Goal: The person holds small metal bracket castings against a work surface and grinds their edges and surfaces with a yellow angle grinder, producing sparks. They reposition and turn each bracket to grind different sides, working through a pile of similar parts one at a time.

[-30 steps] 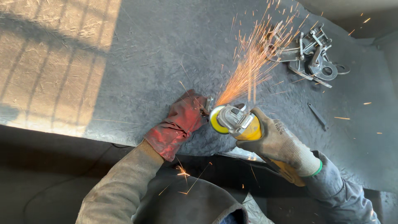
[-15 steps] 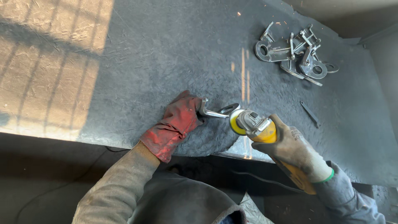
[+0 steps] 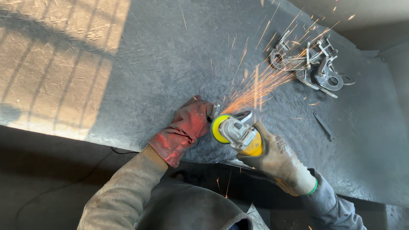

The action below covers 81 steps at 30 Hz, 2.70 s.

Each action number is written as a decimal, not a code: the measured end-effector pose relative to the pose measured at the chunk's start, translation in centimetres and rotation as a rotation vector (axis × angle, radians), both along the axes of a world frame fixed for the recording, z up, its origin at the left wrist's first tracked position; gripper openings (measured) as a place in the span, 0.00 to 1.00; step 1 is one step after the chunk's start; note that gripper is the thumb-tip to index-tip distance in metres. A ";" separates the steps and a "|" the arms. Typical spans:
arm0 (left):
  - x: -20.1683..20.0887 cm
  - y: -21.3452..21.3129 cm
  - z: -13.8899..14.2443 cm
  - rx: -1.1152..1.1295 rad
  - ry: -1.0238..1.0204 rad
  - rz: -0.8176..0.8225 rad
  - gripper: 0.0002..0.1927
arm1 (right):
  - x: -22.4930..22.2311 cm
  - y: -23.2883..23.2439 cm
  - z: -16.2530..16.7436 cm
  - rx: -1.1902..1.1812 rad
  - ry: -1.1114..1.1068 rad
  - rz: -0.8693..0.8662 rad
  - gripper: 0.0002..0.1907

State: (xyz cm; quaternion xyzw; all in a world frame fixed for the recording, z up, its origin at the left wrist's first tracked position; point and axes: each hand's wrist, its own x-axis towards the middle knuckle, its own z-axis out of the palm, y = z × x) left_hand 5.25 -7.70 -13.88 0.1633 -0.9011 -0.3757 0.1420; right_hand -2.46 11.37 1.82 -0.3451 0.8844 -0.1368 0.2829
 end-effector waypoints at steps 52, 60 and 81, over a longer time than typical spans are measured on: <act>0.6 -0.2 -0.8 -0.101 0.212 -0.107 0.06 | -1.8 0.0 -0.5 -0.088 -0.152 -0.065 0.37; 0.4 0.1 -0.9 -0.187 0.383 -0.030 0.08 | -4.2 -1.1 -0.6 -0.155 -0.220 -0.114 0.49; 0.1 0.3 -0.2 -0.094 0.336 -0.100 0.06 | -0.6 1.4 0.2 -0.016 -0.075 -0.117 0.29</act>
